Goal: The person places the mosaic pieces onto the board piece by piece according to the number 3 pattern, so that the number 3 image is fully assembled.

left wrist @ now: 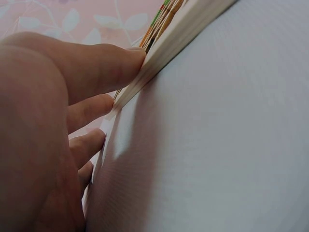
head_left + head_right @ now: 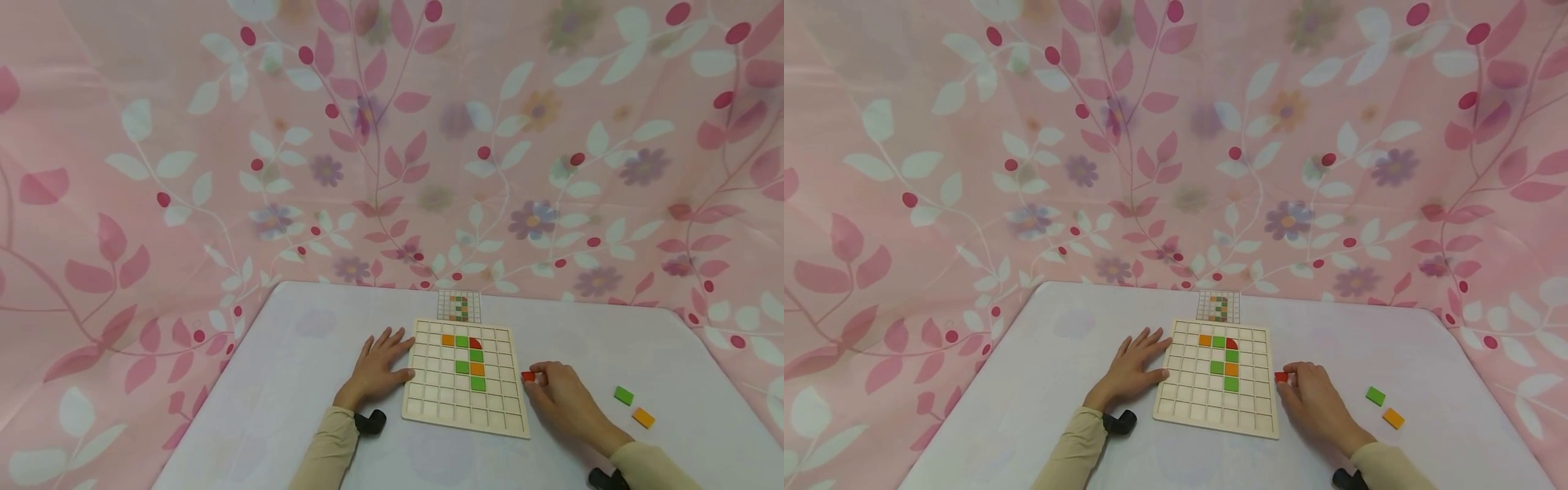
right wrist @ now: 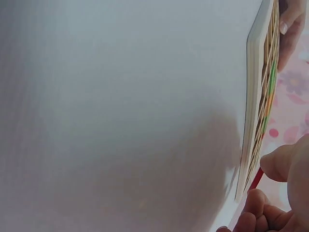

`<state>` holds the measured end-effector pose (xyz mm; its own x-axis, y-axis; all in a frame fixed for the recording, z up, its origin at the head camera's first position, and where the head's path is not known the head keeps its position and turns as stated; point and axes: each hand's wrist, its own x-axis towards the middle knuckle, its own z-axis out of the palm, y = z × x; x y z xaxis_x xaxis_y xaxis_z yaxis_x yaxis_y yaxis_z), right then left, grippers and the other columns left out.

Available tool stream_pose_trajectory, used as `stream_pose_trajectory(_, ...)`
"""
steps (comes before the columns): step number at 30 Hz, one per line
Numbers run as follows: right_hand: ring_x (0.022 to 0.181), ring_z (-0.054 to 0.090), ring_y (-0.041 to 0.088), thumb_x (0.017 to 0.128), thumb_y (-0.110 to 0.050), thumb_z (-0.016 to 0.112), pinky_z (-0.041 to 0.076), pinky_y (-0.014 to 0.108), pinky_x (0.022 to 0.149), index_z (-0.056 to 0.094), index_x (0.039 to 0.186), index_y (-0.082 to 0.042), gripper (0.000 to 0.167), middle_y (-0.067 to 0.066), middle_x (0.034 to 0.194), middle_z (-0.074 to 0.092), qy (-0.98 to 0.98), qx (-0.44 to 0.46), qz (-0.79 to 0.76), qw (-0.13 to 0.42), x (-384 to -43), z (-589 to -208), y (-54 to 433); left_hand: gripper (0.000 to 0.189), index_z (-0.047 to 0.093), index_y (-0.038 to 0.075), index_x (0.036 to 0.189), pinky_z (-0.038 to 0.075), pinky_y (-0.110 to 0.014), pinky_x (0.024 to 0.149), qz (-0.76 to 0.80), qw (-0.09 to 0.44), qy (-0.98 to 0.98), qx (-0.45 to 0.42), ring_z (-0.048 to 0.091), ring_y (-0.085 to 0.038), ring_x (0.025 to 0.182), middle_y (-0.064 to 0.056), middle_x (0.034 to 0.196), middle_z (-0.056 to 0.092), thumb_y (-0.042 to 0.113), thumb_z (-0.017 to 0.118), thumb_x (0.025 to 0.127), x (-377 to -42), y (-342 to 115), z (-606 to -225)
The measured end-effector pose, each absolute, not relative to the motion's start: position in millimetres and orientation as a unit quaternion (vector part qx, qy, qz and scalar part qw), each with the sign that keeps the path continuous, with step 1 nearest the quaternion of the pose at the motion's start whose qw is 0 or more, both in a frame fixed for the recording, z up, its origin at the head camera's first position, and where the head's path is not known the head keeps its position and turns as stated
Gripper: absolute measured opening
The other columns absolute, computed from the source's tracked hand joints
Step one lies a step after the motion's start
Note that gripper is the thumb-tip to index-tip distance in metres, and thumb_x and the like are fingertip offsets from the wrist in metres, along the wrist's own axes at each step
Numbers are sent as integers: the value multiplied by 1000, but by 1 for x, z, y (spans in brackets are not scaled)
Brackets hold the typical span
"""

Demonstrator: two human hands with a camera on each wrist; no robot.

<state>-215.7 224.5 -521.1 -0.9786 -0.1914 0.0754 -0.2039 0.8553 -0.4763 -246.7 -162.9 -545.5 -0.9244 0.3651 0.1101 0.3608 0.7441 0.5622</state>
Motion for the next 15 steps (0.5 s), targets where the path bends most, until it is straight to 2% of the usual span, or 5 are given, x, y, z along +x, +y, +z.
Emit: stream_pose_trajectory(15,93,48,18,98,-21,76,38,23,65,66,125,3,37,0,91,55,-957,122,263,14,-207,-516,192,66,52,16,159,8,-70,129,299,1,933,199,21,-40,164,-11,172,37,37,69,98,-248,-164,-548)
